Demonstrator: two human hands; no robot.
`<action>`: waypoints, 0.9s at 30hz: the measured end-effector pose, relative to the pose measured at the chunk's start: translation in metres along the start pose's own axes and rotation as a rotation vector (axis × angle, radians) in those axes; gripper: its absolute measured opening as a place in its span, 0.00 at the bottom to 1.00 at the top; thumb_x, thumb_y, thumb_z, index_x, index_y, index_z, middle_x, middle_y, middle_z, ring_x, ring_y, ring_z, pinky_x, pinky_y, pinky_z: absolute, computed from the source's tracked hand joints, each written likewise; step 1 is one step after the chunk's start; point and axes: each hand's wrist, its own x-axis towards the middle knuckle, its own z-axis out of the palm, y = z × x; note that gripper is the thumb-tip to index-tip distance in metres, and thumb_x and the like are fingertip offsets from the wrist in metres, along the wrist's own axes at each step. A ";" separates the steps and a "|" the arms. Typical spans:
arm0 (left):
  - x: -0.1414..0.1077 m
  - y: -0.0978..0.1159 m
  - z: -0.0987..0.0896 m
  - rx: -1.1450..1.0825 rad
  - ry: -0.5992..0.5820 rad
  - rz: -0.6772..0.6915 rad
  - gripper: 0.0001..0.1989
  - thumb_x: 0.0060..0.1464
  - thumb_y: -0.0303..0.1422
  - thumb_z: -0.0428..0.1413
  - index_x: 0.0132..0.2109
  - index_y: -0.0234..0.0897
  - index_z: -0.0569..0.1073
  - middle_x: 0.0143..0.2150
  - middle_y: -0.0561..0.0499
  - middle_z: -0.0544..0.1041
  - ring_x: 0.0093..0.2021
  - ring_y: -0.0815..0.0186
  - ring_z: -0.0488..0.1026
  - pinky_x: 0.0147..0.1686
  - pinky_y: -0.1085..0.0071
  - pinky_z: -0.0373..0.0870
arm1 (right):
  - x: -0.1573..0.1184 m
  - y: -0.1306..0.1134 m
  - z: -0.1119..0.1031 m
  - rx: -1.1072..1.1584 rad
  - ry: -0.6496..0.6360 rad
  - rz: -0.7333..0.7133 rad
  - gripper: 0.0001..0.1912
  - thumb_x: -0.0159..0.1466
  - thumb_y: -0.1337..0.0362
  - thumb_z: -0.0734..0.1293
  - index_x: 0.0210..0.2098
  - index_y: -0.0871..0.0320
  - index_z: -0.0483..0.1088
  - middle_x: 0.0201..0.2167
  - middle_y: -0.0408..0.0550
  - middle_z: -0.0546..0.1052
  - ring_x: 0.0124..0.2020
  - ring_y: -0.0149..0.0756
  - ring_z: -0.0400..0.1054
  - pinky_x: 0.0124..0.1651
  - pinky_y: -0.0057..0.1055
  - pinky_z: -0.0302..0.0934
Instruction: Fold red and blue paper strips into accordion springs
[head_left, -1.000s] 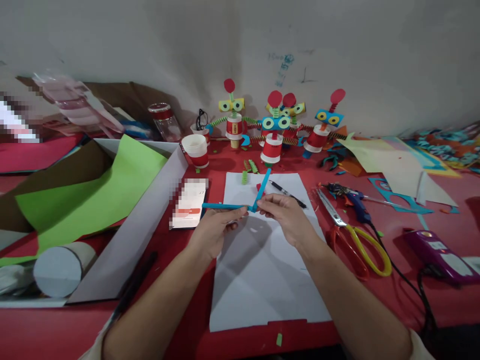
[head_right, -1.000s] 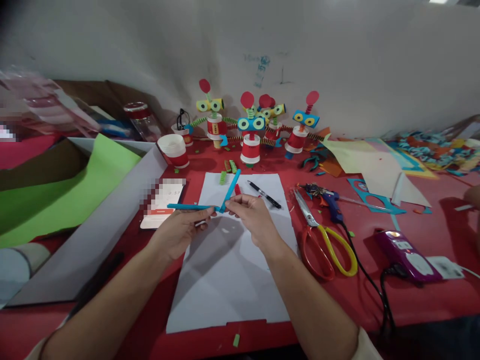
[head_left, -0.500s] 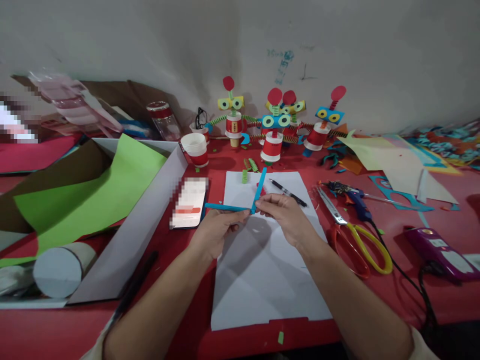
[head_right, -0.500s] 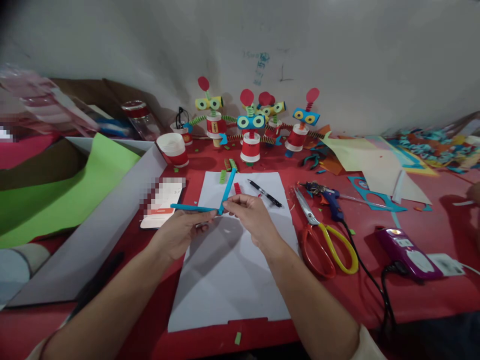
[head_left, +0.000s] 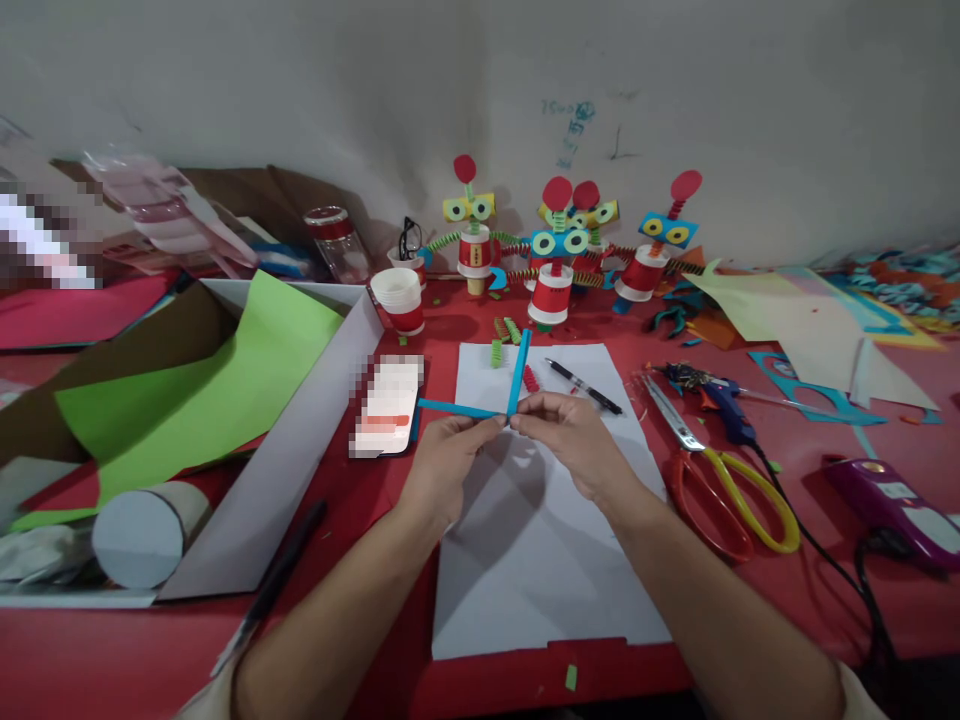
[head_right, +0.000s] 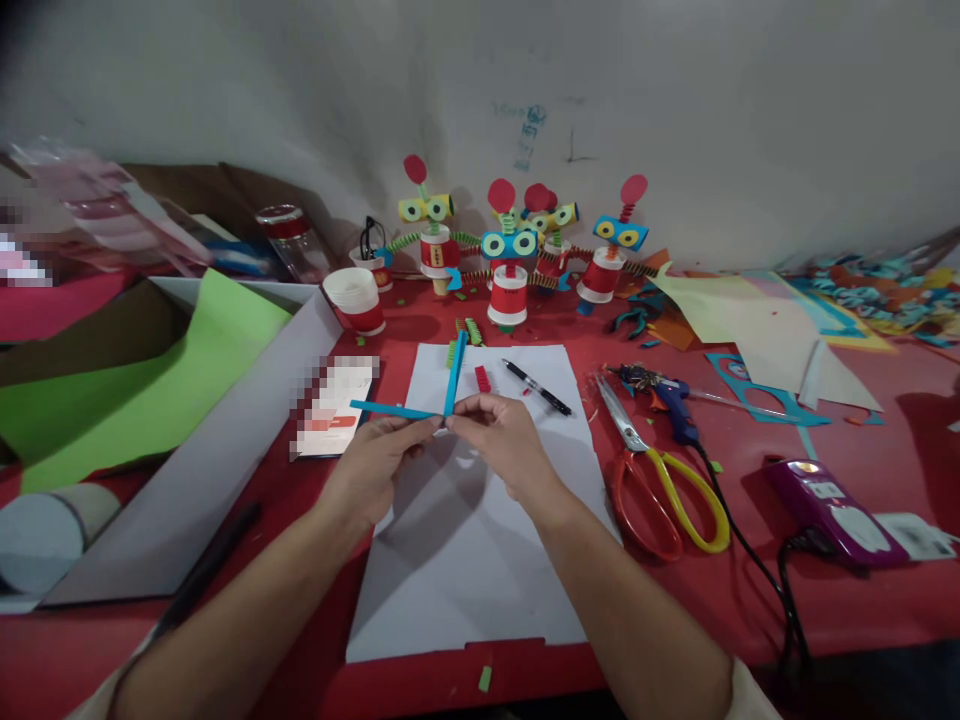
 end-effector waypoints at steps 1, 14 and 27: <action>0.000 0.000 0.000 -0.005 -0.011 0.002 0.07 0.38 0.34 0.65 0.24 0.36 0.76 0.24 0.53 0.73 0.27 0.70 0.64 0.30 0.71 0.59 | 0.000 0.000 0.000 -0.006 0.002 0.007 0.09 0.47 0.60 0.72 0.25 0.58 0.73 0.23 0.41 0.72 0.27 0.30 0.62 0.33 0.30 0.54; -0.002 0.006 0.001 -0.070 -0.098 -0.028 0.06 0.37 0.29 0.62 0.27 0.36 0.74 0.24 0.53 0.72 0.26 0.71 0.66 0.30 0.71 0.61 | 0.003 0.001 -0.007 0.071 -0.068 0.147 0.10 0.43 0.62 0.75 0.23 0.59 0.73 0.22 0.41 0.72 0.26 0.28 0.63 0.35 0.31 0.55; -0.003 0.004 0.003 -0.145 -0.041 0.022 0.03 0.36 0.27 0.62 0.25 0.35 0.75 0.23 0.54 0.71 0.26 0.72 0.64 0.30 0.72 0.61 | 0.000 0.002 -0.001 0.114 -0.077 0.008 0.06 0.47 0.65 0.71 0.27 0.56 0.73 0.26 0.40 0.72 0.30 0.30 0.63 0.37 0.31 0.55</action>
